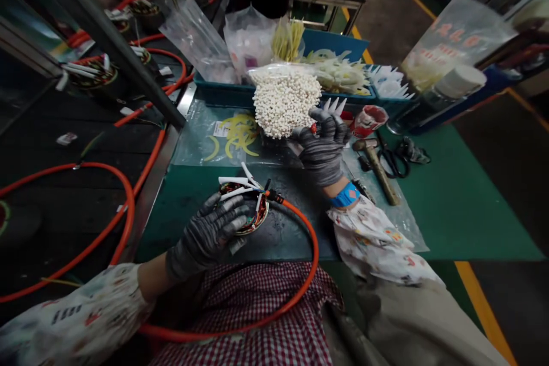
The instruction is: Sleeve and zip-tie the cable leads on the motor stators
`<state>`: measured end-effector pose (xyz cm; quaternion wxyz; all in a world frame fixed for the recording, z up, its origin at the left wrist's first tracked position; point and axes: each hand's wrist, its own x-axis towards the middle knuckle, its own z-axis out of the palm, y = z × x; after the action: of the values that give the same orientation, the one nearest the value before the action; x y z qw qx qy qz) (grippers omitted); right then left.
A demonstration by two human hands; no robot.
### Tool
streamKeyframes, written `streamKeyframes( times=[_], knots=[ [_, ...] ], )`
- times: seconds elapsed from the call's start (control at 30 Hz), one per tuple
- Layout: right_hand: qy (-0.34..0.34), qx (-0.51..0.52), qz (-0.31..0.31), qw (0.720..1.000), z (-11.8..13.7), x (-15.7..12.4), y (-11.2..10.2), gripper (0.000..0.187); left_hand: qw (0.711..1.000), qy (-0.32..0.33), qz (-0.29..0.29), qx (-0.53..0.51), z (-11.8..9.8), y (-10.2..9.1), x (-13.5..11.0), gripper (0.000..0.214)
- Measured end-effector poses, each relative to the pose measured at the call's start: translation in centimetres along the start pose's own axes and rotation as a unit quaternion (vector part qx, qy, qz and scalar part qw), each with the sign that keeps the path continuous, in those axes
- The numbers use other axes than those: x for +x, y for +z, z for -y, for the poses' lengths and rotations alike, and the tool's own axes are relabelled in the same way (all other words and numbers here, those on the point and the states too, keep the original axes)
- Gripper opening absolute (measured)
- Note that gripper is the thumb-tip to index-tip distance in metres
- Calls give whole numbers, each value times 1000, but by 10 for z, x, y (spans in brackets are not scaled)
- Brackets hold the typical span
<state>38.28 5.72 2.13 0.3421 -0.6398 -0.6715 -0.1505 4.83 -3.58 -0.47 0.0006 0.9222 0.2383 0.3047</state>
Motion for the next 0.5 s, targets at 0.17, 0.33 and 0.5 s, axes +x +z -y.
streamKeyframes(
  times=[0.17,0.33,0.5],
  knots=[
    [-24,59,-26,998,-2,7,6,24,998,0,-28,-48,11,14,-10,30],
    [32,317,-43,947,34,-12,-59,20,998,7,-1,-64,18,15,-12,30],
    [187,466,17,865,95,-48,-122,23,997,13,18,-78,18,13,-9,22]
  ],
)
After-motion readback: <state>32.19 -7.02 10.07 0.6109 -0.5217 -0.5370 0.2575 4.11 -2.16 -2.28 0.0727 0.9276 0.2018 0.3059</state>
